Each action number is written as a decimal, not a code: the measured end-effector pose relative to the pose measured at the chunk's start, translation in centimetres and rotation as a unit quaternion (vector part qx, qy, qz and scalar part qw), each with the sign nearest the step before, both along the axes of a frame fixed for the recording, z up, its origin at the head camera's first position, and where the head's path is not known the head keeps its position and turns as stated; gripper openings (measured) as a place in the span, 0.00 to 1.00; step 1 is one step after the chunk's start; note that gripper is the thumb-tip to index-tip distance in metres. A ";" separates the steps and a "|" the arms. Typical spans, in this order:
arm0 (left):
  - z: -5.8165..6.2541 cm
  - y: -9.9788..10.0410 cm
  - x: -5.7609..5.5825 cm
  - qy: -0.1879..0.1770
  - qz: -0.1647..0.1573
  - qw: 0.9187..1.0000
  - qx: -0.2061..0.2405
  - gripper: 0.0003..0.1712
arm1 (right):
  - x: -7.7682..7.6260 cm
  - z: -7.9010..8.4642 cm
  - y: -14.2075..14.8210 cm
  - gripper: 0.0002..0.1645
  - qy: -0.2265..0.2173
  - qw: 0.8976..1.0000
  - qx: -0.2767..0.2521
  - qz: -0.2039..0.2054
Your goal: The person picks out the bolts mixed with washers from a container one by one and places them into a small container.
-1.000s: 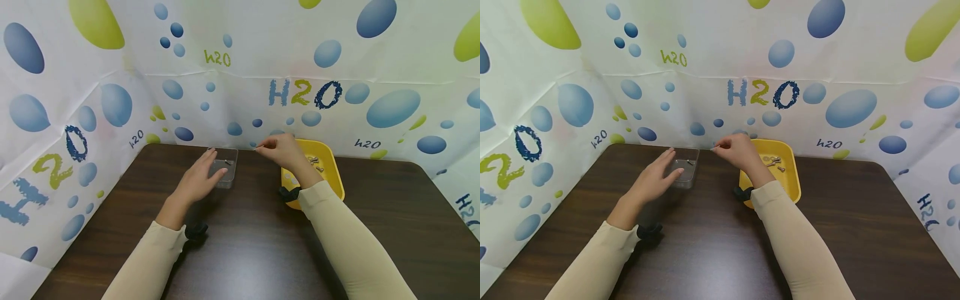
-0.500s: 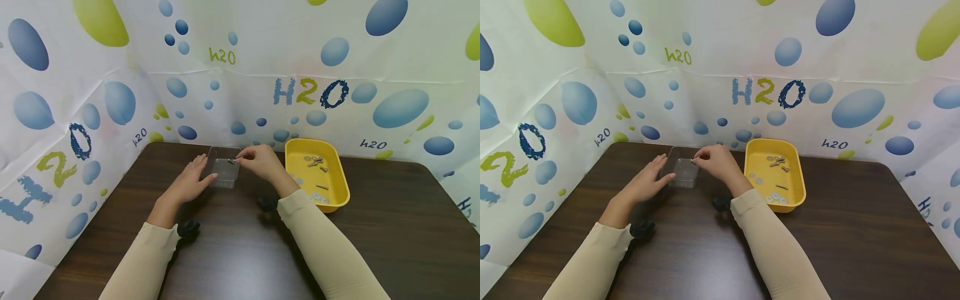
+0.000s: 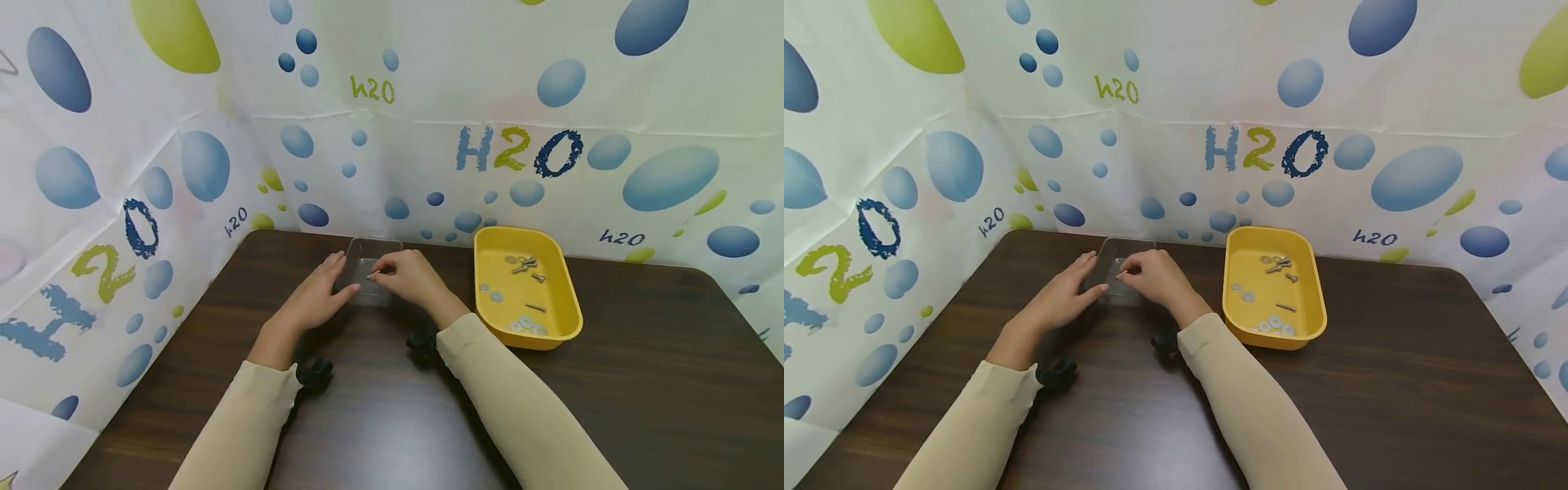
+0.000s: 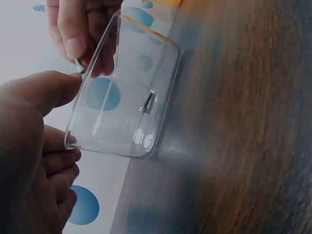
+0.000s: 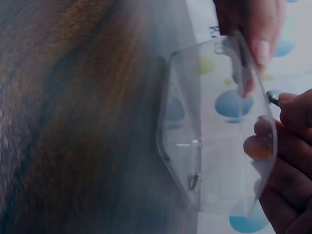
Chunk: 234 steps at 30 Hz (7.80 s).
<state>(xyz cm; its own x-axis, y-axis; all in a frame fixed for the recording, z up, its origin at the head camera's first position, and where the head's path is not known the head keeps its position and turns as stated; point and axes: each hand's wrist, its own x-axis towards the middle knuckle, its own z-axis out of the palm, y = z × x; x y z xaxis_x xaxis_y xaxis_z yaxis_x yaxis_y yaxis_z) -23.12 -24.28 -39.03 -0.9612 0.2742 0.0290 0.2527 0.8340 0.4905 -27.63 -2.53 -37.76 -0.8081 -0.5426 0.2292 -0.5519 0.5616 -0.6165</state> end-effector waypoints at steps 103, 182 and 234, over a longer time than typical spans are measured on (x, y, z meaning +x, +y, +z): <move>3.1 4.9 0.7 0.064 -0.033 0.997 0.014 0.44 | 1.8 8.3 10.0 0.21 0.053 0.992 0.093 -0.065; 0.6 20.3 1.9 0.050 -0.145 0.985 -0.084 0.48 | -1.7 3.3 19.9 0.13 -0.273 0.862 0.385 -0.185; 0.3 20.6 2.6 0.050 -0.142 0.984 -0.092 0.48 | 1.2 2.5 19.8 0.09 -0.163 0.972 -0.011 -0.167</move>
